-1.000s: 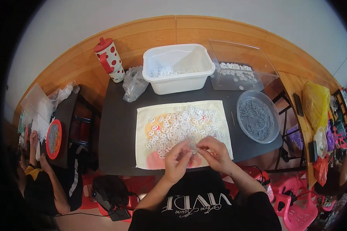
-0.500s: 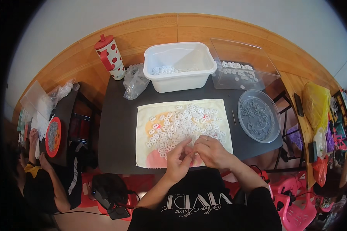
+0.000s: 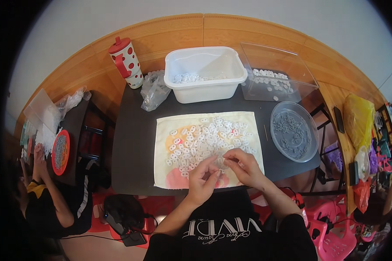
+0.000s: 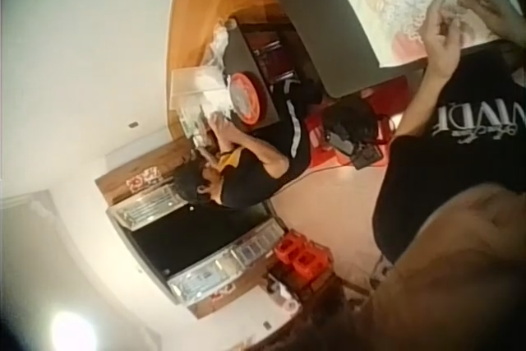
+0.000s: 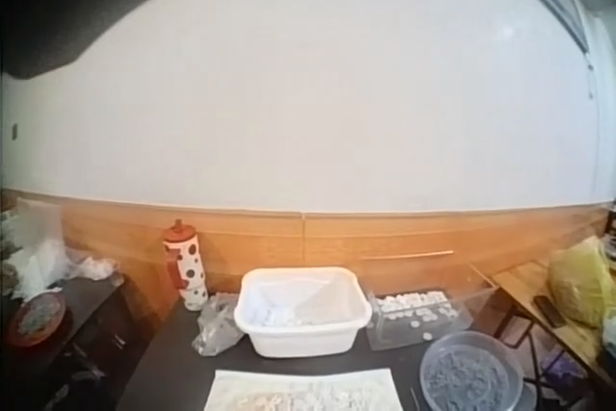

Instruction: Sort and assemble small white plastic rings and black pins at a workbench.

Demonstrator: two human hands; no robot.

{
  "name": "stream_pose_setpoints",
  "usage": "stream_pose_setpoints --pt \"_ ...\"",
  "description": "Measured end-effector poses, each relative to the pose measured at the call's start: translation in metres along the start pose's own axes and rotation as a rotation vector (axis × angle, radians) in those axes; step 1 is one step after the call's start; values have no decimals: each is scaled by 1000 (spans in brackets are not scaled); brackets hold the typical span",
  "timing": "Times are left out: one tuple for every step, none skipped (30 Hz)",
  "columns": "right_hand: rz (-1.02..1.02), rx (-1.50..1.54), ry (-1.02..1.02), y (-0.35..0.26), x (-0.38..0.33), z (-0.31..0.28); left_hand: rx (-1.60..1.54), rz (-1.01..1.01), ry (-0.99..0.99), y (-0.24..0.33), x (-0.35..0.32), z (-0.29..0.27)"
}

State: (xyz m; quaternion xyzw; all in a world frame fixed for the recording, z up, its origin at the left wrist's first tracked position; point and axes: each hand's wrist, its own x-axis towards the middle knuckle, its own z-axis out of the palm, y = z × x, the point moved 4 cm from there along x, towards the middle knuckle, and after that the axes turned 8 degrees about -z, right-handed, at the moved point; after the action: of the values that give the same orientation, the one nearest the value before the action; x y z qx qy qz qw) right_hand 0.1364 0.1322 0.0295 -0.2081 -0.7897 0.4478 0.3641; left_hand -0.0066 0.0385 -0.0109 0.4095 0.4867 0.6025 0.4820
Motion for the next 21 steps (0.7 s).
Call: stream_pose_setpoints --pt "-41 -36 -14 -2 1 3 1 8 0 -1 0 -1" --pt "-83 -73 -28 -4 2 4 1 18 0 -2 1 -1" --pt "-83 -75 -27 -5 3 5 0 19 -2 -1 1 -1" --pt "-114 -86 -26 -6 4 6 -9 9 -8 1 1 0" --pt "-147 -95 -28 -8 5 7 -18 1 -10 2 0 0" --pt "-149 -95 -30 -9 6 7 -18 3 -8 0 1 0" --pt "-128 -73 -46 -9 6 6 -24 7 -12 -3 1 -1" --pt "-106 -52 -60 -10 7 6 -30 11 -19 -5 1 -1" --pt "-106 -52 -62 -10 7 6 -31 12 -17 -4 1 -2" --pt "-78 -32 -72 -10 7 6 -43 17 -11 -4 1 -2" --pt "-48 -13 -80 -9 7 6 -55 21 -7 -3 0 -2" --pt "-46 -13 -80 -9 6 7 -56 20 -7 -1 0 -2" --pt "-58 -15 -60 -8 5 8 -52 21 0 1 0 -2" --pt "-70 -17 -41 -8 5 9 -49 22 8 2 0 -3" --pt "-69 -17 -42 -9 5 9 -49 22 9 3 0 -3" --pt "-68 -9 -39 -9 5 9 -56 22 14 4 0 -2" --pt "-68 -1 -35 -10 6 9 -62 22 18 4 0 -2" --pt "-67 -1 -36 -9 6 8 -63 22 18 3 0 -2" --pt "-115 -42 9 -10 8 3 -43 41 52 2 0 -4" --pt "-164 -82 50 -10 10 -1 -22 59 89 1 0 -5" --pt "-164 -81 47 -9 12 -7 -23 59 92 0 1 -7"
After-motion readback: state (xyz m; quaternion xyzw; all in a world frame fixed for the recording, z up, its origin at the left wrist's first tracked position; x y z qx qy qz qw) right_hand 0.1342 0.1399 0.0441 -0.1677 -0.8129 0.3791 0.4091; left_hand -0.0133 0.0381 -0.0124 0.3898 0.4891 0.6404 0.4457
